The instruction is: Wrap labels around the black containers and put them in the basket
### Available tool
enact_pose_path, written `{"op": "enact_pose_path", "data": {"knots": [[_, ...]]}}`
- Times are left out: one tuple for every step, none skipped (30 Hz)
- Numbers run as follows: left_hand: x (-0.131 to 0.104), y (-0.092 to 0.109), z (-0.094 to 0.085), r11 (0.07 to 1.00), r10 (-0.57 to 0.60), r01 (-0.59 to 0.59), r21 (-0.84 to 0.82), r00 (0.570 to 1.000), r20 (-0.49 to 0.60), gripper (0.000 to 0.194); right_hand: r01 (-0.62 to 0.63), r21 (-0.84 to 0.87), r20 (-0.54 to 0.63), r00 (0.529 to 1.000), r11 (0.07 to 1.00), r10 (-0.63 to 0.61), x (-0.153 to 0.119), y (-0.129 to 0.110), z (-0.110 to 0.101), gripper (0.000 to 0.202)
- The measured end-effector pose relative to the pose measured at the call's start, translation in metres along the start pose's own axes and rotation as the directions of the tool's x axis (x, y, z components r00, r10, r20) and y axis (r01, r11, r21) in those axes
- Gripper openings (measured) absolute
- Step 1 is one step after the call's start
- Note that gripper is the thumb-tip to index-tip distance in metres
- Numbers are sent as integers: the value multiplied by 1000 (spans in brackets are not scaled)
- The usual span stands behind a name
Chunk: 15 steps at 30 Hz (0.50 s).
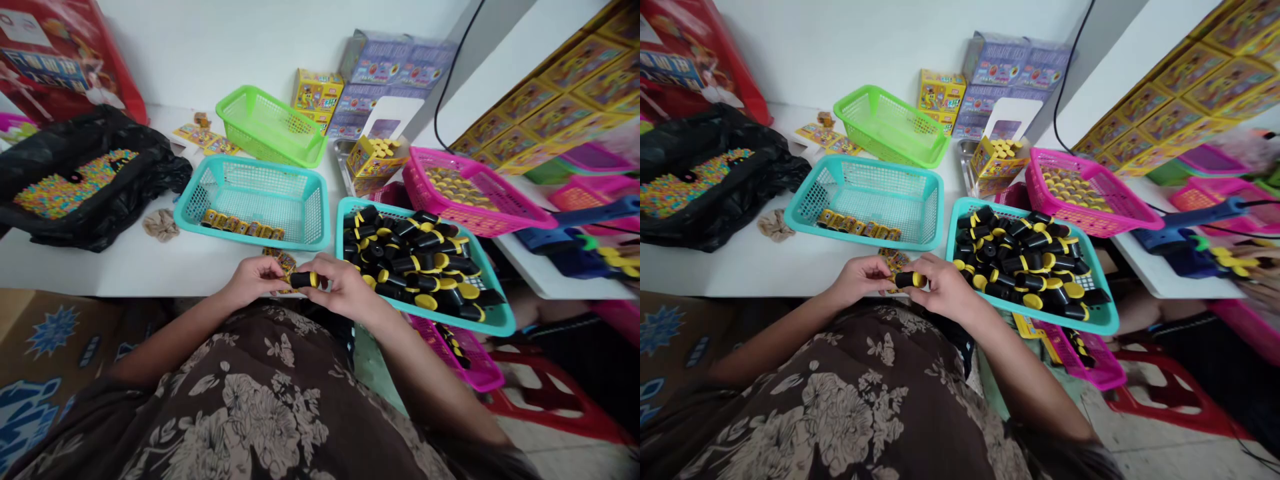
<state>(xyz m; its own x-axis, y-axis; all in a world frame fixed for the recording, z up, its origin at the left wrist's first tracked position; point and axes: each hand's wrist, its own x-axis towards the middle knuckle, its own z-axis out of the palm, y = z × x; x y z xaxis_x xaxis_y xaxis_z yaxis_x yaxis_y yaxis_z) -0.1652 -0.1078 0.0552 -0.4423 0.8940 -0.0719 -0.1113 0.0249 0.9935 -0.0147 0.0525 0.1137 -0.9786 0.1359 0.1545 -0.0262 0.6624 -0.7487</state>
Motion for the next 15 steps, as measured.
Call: {"op": "enact_pose_path", "data": {"knots": [[0,0,-1,999,-18,19,-40,1000,12,30,-18,20,5,1000,1000,18,0,1,1,21],[-1,0,-1,996,-35,37,-81,999,25,31,-38,38,11,999,999,37,1,2,2,21],[-1,1,-2,991,-49,53,-121,998,35,31,-58,54,8,998,997,57,1,3,3,21],[-1,1,-2,985,-60,65,-158,997,41,31,-77,66,1,997,995,77,1,4,4,22],[-2,2,-2,979,-68,75,-189,997,43,31,-94,74,-11,995,993,95,1,5,5,22],[-2,2,-3,973,-74,81,-216,996,41,31,-106,80,-23,994,991,108,1,5,5,23],[-3,3,-3,968,-79,85,-236,996,37,31,-115,83,-30,993,990,117,1,5,6,23],[-3,3,-3,964,-82,87,-253,996,31,30,-119,87,-31,992,989,123,1,4,6,23],[-3,4,-3,960,-84,88,-265,996,25,31,-123,91,-26,992,988,126,2,4,6,23],[-3,4,-3,958,-87,89,-274,996,20,31,-127,99,-17,992,987,129,2,2,6,23],[-4,4,-4,956,-90,91,-280,996,17,31,-131,109,-9,991,985,133,2,1,6,23],[-4,4,-4,955,-93,93,-282,996,14,31,-138,120,-1,990,983,139,2,0,5,22],[-3,3,-5,955,-96,96,-281,995,11,31,-145,130,6,989,981,145,2,-1,5,21],[-3,3,-5,956,-100,98,-276,995,8,31,-150,139,9,989,979,151,1,-2,4,21],[-3,2,-5,957,-102,100,-271,995,4,31,-154,146,5,988,977,155,1,-2,4,21]]}}
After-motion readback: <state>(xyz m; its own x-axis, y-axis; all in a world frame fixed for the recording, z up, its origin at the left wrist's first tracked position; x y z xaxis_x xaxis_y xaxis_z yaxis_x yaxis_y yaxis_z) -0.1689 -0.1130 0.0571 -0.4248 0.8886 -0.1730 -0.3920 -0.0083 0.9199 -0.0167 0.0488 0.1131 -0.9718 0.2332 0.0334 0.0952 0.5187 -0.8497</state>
